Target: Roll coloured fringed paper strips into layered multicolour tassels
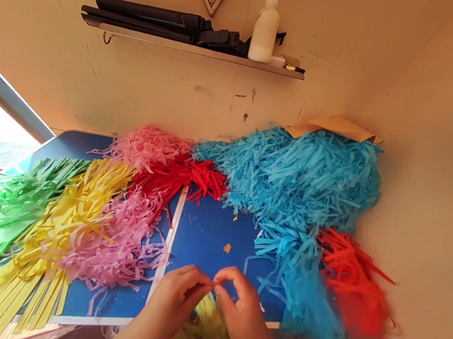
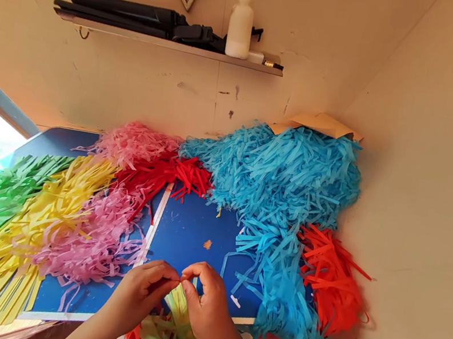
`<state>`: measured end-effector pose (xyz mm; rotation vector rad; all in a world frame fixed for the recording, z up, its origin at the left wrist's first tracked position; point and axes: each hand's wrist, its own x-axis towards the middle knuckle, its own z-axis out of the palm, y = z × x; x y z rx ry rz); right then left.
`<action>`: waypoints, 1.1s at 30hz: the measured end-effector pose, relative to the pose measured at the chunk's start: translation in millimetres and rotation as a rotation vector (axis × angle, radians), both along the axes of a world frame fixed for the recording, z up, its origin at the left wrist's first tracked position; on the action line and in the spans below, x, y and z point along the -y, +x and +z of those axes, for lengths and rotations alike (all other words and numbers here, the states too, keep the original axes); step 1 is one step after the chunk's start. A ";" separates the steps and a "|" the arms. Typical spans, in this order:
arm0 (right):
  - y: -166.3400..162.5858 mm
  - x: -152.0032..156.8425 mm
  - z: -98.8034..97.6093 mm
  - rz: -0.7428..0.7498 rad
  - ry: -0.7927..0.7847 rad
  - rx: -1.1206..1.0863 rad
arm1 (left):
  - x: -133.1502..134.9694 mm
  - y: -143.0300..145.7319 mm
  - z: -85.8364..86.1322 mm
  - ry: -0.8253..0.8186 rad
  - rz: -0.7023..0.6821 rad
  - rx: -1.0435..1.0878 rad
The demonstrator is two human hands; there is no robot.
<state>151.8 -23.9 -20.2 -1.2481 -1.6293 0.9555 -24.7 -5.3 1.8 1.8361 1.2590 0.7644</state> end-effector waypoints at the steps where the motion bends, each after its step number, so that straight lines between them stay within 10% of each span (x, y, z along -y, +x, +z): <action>1: 1.5 0.2 0.4 0.022 -0.001 0.013 | 0.1 0.0 -0.6 -0.037 0.002 0.035; 33: 20.3 13.2 0.8 -0.054 0.040 0.036 | 3.8 7.7 -6.6 0.077 -0.112 0.021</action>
